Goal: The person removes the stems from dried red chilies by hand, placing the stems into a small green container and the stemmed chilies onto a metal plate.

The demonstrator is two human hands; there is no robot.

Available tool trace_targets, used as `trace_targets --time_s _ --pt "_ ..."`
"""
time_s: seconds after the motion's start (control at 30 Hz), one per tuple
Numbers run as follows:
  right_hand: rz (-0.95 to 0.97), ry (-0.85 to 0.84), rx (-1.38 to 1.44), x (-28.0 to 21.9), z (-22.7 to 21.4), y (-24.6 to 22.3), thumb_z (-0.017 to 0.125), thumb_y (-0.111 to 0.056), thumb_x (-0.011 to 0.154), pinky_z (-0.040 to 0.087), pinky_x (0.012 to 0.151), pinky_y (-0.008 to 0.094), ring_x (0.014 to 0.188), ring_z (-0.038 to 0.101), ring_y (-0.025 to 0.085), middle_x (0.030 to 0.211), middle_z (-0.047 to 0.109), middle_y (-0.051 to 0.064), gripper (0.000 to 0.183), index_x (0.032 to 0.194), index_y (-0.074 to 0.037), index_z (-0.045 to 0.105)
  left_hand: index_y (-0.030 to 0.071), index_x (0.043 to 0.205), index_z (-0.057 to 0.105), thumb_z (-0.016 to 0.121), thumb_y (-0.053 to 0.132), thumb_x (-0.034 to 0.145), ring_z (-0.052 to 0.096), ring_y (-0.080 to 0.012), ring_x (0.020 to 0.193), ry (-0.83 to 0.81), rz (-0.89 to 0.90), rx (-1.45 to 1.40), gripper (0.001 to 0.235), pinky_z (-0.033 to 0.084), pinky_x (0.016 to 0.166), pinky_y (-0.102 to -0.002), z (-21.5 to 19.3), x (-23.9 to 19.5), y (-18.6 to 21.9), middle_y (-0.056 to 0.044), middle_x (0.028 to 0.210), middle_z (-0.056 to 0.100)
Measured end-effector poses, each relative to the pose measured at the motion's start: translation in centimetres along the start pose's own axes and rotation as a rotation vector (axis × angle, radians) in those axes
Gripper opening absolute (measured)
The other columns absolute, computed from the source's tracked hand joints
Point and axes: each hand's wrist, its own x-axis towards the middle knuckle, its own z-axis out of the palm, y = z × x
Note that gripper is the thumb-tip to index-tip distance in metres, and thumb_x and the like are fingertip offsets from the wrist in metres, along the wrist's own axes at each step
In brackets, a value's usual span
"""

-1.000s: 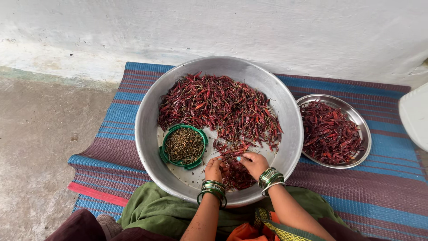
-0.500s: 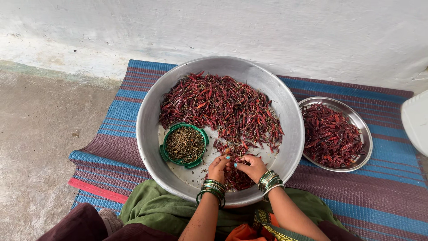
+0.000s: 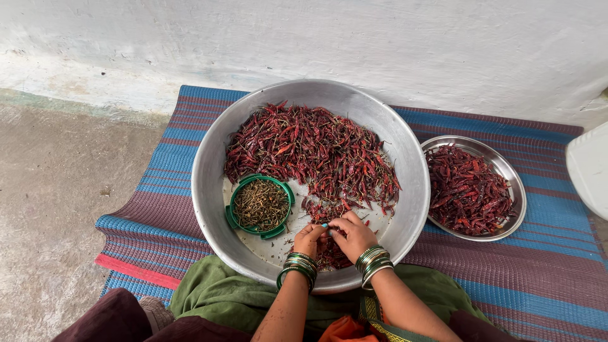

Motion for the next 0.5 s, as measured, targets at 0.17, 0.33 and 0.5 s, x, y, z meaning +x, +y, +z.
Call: trace_targets --time_s 0.17,0.33,0.5 --pt "0.03 0.014 0.031 0.1 0.9 1.9 0.07 -0.019 0.091 0.054 0.072 0.036 0.081 0.067 0.023 0.102 0.056 0.003 0.013 0.103 -0.014 0.071 0.009 0.084 0.069 0.074 0.011 0.088 0.056 -0.0085 0.06 0.003 0.045 0.068 0.006 0.045 0.052 -0.024 -0.2 0.5 -0.8 0.001 0.071 0.062" --pt "-0.236 0.114 0.338 1.0 3.2 5.4 0.069 -0.007 0.095 0.055 0.072 0.034 0.082 0.061 0.019 0.1 0.054 0.005 0.007 0.102 -0.007 0.071 0.006 0.084 0.065 0.07 0.006 0.089 0.056 -0.0132 0.063 -0.083 0.007 -0.079 0.006 0.049 0.058 -0.029 0.5 -0.5 0.6 -0.002 0.072 0.062" --pt "0.514 -0.069 1.012 1.5 3.0 7.0 0.057 -0.015 0.102 0.033 0.041 0.025 0.056 0.046 0.008 0.08 0.057 0.0 0.01 0.104 -0.009 0.065 0.008 0.086 0.059 0.063 0.012 0.088 0.057 -0.0177 0.067 0.063 -0.023 -0.321 0.006 0.05 0.061 -0.033 1.1 -2.2 2.9 -0.004 0.074 0.061"
